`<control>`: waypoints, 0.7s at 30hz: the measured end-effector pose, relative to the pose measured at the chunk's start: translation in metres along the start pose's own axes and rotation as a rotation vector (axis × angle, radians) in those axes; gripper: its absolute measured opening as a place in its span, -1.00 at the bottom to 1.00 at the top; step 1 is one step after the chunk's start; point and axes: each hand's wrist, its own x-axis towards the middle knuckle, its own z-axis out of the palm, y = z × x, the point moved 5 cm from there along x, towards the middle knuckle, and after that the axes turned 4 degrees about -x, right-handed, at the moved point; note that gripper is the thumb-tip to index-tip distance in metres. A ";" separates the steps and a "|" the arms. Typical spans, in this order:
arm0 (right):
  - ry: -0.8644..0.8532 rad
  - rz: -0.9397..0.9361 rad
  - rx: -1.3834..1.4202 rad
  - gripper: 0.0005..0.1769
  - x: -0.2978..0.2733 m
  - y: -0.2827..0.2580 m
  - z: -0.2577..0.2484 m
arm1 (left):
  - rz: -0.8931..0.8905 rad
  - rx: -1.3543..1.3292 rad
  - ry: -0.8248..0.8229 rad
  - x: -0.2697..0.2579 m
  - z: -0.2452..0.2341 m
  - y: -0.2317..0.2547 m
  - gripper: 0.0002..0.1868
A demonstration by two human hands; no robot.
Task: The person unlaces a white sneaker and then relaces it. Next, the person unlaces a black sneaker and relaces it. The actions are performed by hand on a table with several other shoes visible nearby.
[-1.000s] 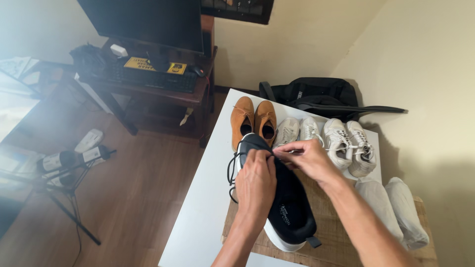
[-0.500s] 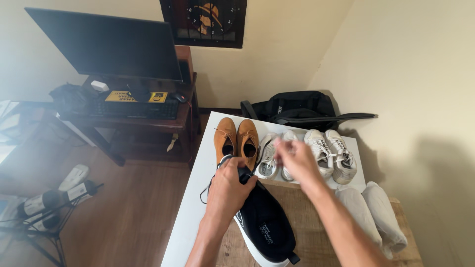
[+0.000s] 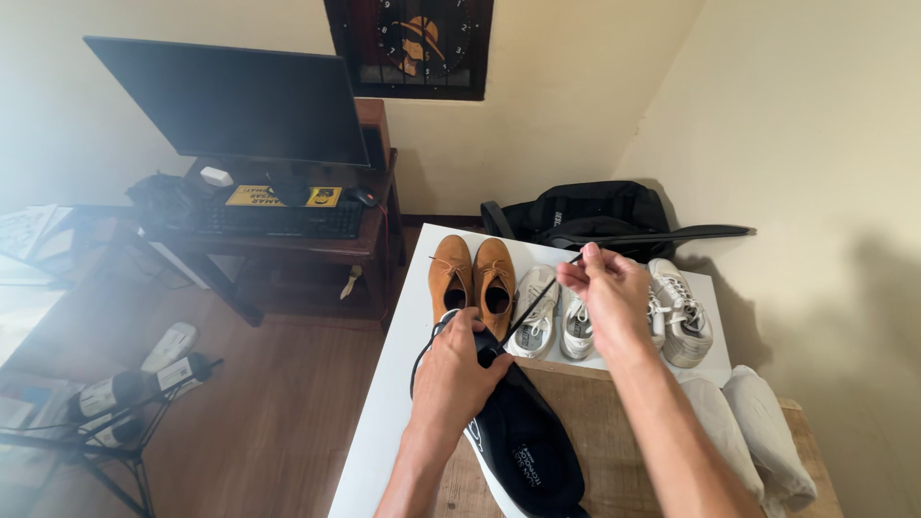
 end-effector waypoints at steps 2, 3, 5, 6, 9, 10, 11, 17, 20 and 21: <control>-0.098 -0.004 -0.221 -0.52 -0.002 0.002 0.002 | 0.006 0.012 0.005 0.000 -0.001 0.002 -0.26; -0.195 0.078 -0.364 -0.50 -0.007 0.013 0.006 | 0.025 0.016 0.024 -0.002 -0.001 0.004 -0.26; -0.386 0.243 -0.650 -0.43 -0.023 0.041 0.018 | 0.059 0.006 0.061 -0.003 -0.002 0.007 -0.24; -0.377 0.159 -0.683 -0.51 -0.024 0.043 0.022 | 0.075 -0.008 0.078 -0.001 -0.002 0.009 -0.23; -0.362 -0.024 -0.731 -0.62 -0.026 0.052 0.033 | 0.014 -0.033 0.054 -0.004 -0.001 0.002 -0.15; -0.360 -0.050 -0.720 -0.58 -0.022 0.051 0.035 | -0.023 -0.040 0.034 -0.005 -0.001 -0.001 -0.12; -0.358 -0.081 -0.711 -0.54 -0.018 0.047 0.035 | -0.030 -0.038 0.027 -0.004 0.000 -0.001 -0.11; 0.021 -0.050 -0.057 -0.57 0.007 0.000 -0.003 | -0.021 -0.075 0.091 -0.011 -0.007 0.006 -0.05; -0.241 0.209 -0.676 -0.53 -0.015 0.030 0.017 | -0.070 -0.151 0.158 -0.018 -0.009 0.010 0.13; -0.306 0.135 -0.692 -0.54 -0.021 0.034 0.023 | -0.075 -0.171 0.195 -0.019 -0.011 0.011 0.19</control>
